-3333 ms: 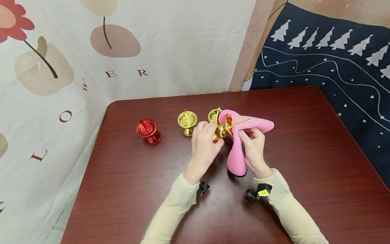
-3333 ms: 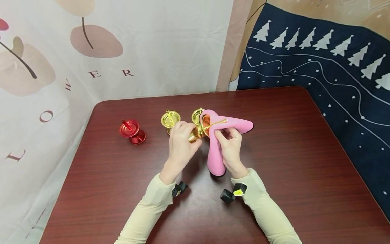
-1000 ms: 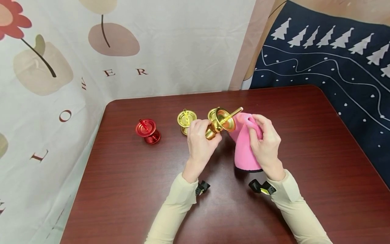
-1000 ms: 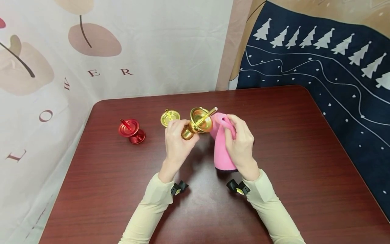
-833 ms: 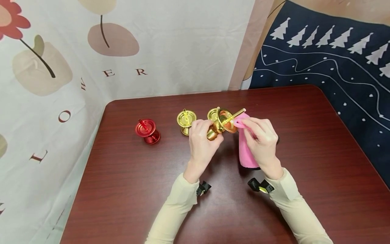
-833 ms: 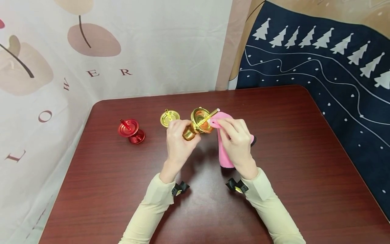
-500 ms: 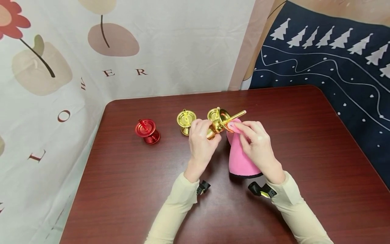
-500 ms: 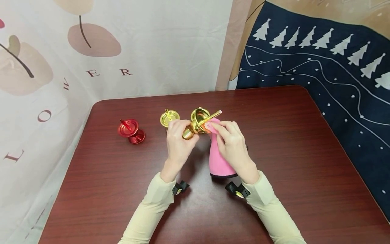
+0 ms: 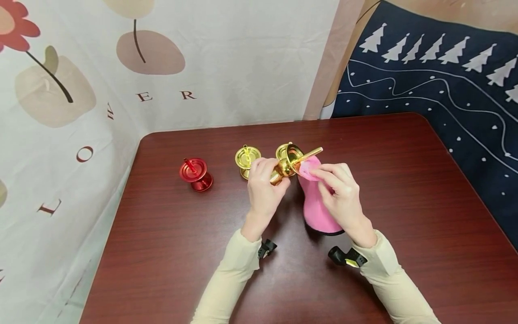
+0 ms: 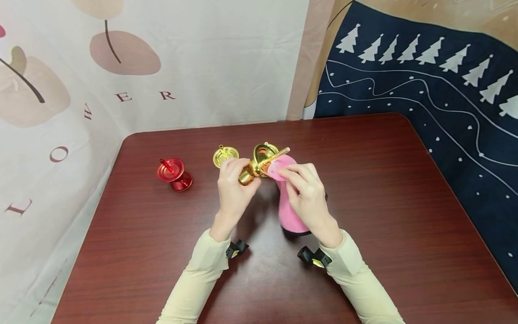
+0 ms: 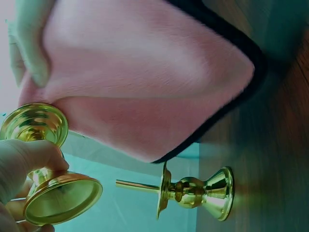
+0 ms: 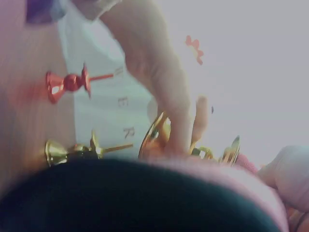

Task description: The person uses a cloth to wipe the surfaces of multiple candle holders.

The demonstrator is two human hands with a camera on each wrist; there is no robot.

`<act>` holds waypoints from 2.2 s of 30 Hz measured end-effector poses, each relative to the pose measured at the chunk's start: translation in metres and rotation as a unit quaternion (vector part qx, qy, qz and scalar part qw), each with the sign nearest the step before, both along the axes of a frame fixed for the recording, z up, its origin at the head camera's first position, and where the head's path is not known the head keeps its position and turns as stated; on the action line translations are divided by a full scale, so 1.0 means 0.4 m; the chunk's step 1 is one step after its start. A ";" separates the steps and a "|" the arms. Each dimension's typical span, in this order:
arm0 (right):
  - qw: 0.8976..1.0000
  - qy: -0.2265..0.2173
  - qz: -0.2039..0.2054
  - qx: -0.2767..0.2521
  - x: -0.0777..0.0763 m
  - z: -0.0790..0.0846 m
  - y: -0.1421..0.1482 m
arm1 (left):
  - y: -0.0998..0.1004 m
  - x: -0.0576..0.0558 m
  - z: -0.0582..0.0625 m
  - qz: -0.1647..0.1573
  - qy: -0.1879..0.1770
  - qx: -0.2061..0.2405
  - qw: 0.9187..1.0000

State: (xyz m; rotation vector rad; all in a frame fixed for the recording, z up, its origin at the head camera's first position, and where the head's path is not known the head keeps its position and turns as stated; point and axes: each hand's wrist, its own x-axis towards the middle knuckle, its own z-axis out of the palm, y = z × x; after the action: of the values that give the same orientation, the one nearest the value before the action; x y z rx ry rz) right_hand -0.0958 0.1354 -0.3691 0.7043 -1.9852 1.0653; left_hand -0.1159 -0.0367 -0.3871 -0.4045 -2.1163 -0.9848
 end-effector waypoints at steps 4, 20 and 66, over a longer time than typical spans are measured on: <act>1.000 0.020 0.005 0.011 -0.022 -0.005 0.015 | -0.005 0.004 0.004 -0.048 -0.026 0.018 0.998; 0.998 0.067 -0.016 0.013 -0.054 -0.040 0.026 | 0.004 0.006 0.005 -0.110 -0.072 0.033 0.991; 0.991 -0.043 0.103 -0.078 -0.096 -0.033 0.087 | 0.004 0.008 0.016 -0.161 -0.113 0.039 0.980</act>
State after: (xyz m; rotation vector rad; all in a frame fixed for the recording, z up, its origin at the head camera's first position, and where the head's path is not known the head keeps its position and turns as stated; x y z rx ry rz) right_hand -0.1343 0.1703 -0.3821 0.8022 -1.9060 1.3793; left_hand -0.1126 -0.0352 -0.3806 -0.6356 -2.2495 -1.3496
